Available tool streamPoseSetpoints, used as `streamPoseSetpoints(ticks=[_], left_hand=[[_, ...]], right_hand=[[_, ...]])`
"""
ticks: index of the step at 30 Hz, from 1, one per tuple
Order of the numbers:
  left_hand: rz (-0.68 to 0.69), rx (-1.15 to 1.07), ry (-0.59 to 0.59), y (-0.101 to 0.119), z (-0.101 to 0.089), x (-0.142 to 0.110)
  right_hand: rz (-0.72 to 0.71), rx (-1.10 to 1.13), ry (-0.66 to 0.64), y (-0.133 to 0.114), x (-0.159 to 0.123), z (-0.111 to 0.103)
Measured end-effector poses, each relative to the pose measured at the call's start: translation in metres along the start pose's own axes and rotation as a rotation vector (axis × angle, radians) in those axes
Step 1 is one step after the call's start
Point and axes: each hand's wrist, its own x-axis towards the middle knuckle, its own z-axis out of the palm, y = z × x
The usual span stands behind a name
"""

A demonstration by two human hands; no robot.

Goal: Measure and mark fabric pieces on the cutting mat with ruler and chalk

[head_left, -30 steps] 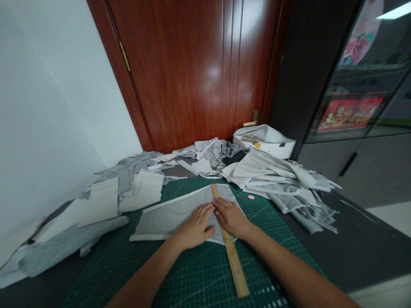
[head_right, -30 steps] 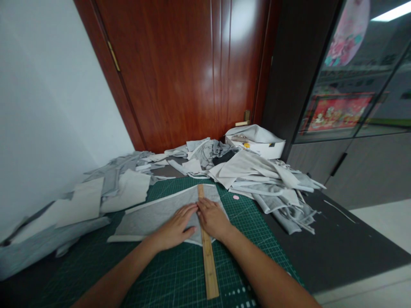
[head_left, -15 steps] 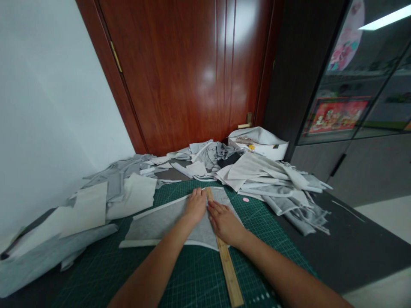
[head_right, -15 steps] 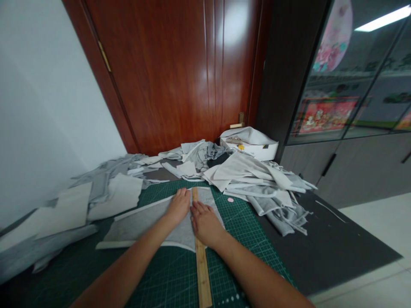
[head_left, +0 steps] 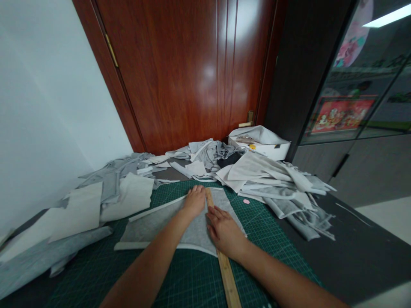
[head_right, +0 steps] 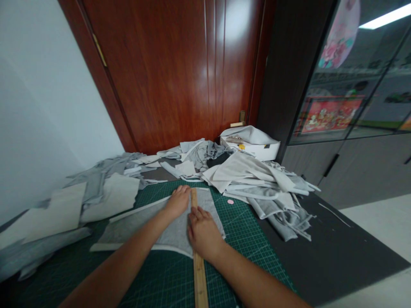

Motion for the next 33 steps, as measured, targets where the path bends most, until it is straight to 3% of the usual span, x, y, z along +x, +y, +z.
streamPoseSetpoints(ticks=[15, 33], left_hand=[[-0.025, -0.035, 0.007, -0.006, 0.001, 0.013], [-0.014, -0.052, 0.0, -0.004, 0.0, 0.01]], right_hand=[[-0.002, -0.083, -0.026, -0.008, -0.007, 0.0], [-0.003, -0.09, -0.042, -0.009, -0.006, -0.002]])
